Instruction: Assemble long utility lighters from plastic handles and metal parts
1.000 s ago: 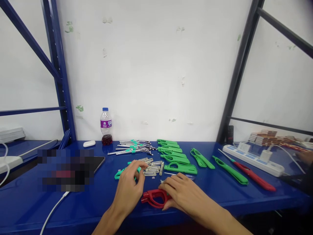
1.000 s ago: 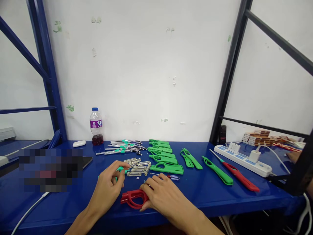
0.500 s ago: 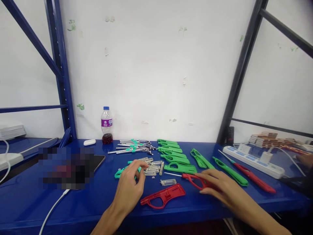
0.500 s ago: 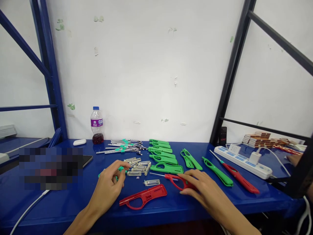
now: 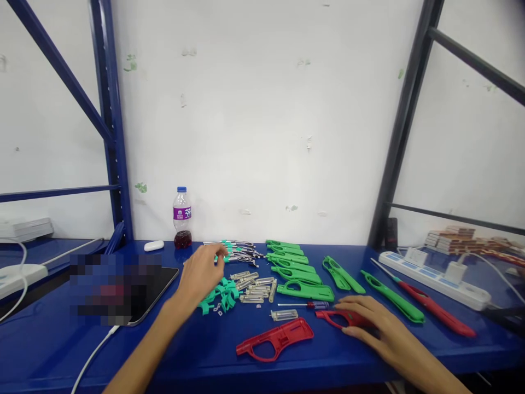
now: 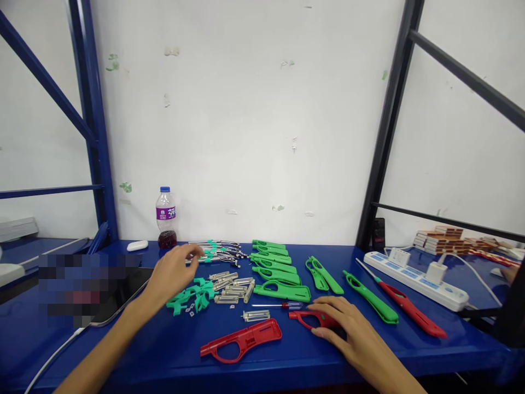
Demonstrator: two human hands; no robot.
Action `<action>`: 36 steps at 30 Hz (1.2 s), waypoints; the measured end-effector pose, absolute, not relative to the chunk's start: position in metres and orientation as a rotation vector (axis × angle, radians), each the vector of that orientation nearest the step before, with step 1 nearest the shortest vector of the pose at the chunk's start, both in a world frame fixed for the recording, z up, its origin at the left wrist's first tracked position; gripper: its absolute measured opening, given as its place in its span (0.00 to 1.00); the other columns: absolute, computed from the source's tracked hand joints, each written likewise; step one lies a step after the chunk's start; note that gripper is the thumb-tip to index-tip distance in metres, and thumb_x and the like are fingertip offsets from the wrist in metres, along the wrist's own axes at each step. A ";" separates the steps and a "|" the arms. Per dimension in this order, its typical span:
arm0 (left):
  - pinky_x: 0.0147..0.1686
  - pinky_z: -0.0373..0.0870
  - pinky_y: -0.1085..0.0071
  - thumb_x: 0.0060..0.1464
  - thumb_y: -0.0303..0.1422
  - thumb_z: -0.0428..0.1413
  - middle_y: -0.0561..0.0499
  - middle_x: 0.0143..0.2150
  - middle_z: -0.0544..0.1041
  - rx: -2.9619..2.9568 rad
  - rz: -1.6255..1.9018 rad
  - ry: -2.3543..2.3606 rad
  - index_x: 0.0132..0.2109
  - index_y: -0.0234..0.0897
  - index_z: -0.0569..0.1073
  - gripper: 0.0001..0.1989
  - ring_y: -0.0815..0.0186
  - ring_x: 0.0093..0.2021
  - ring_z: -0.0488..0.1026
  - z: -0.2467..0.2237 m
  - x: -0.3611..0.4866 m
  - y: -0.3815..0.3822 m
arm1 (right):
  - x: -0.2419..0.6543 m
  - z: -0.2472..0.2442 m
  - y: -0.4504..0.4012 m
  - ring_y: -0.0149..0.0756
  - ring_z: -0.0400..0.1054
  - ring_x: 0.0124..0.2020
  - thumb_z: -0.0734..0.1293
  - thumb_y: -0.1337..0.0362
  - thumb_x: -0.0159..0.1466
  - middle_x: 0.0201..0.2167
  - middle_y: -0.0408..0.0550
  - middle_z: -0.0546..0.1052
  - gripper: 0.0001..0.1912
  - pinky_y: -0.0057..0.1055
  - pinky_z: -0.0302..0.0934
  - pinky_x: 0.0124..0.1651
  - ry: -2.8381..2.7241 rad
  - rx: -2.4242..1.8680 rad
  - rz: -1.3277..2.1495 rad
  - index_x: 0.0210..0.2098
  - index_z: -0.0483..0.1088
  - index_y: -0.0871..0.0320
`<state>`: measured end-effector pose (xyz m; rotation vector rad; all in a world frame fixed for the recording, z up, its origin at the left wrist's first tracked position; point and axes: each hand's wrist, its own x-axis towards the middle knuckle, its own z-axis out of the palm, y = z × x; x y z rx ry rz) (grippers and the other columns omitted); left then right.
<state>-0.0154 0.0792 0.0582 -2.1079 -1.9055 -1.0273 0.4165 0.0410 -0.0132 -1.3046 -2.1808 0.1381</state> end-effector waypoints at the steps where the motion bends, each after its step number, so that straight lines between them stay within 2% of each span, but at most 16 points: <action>1: 0.50 0.78 0.55 0.68 0.38 0.59 0.45 0.55 0.78 -2.102 -0.954 -1.930 0.54 0.37 0.76 0.13 0.58 0.50 0.78 0.063 -0.024 0.093 | 0.412 -0.014 0.041 0.51 0.74 0.59 0.68 0.45 0.70 0.57 0.50 0.80 0.19 0.44 0.69 0.63 -2.153 -1.282 0.100 0.53 0.81 0.45; 3: 0.51 0.78 0.54 0.69 0.39 0.59 0.44 0.59 0.76 -2.134 -0.818 -1.943 0.59 0.38 0.74 0.16 0.57 0.53 0.77 0.067 -0.036 0.116 | 0.400 -0.015 0.042 0.49 0.74 0.57 0.65 0.47 0.73 0.54 0.51 0.81 0.18 0.43 0.70 0.61 -2.085 -1.204 0.032 0.50 0.81 0.47; 7: 0.52 0.78 0.53 0.69 0.39 0.59 0.43 0.60 0.75 -2.193 -0.634 -1.946 0.60 0.38 0.73 0.17 0.56 0.53 0.77 0.053 -0.046 0.142 | 0.378 -0.018 0.046 0.47 0.75 0.54 0.61 0.52 0.76 0.48 0.51 0.81 0.17 0.43 0.71 0.58 -1.991 -1.088 -0.053 0.46 0.80 0.50; 17: 0.51 0.78 0.53 0.68 0.39 0.60 0.43 0.60 0.75 -2.273 -0.469 -1.935 0.60 0.38 0.73 0.18 0.56 0.53 0.77 0.031 -0.053 0.157 | 0.370 -0.022 0.043 0.46 0.75 0.47 0.61 0.52 0.76 0.43 0.50 0.81 0.16 0.41 0.71 0.51 -1.980 -1.161 -0.061 0.42 0.78 0.51; 26: 0.51 0.78 0.53 0.68 0.39 0.60 0.43 0.59 0.75 -2.255 -0.461 -1.903 0.60 0.37 0.73 0.18 0.55 0.53 0.77 0.031 -0.059 0.157 | 0.366 -0.022 0.041 0.46 0.75 0.43 0.61 0.52 0.77 0.39 0.50 0.81 0.18 0.40 0.70 0.48 -1.984 -1.182 -0.074 0.38 0.77 0.52; 36: 0.51 0.78 0.53 0.68 0.39 0.60 0.43 0.59 0.76 -2.196 -0.701 -1.849 0.60 0.37 0.73 0.18 0.56 0.53 0.77 0.044 -0.050 0.147 | 0.364 -0.019 0.038 0.45 0.76 0.39 0.59 0.53 0.77 0.36 0.51 0.81 0.21 0.38 0.72 0.43 -1.967 -1.161 -0.156 0.35 0.77 0.53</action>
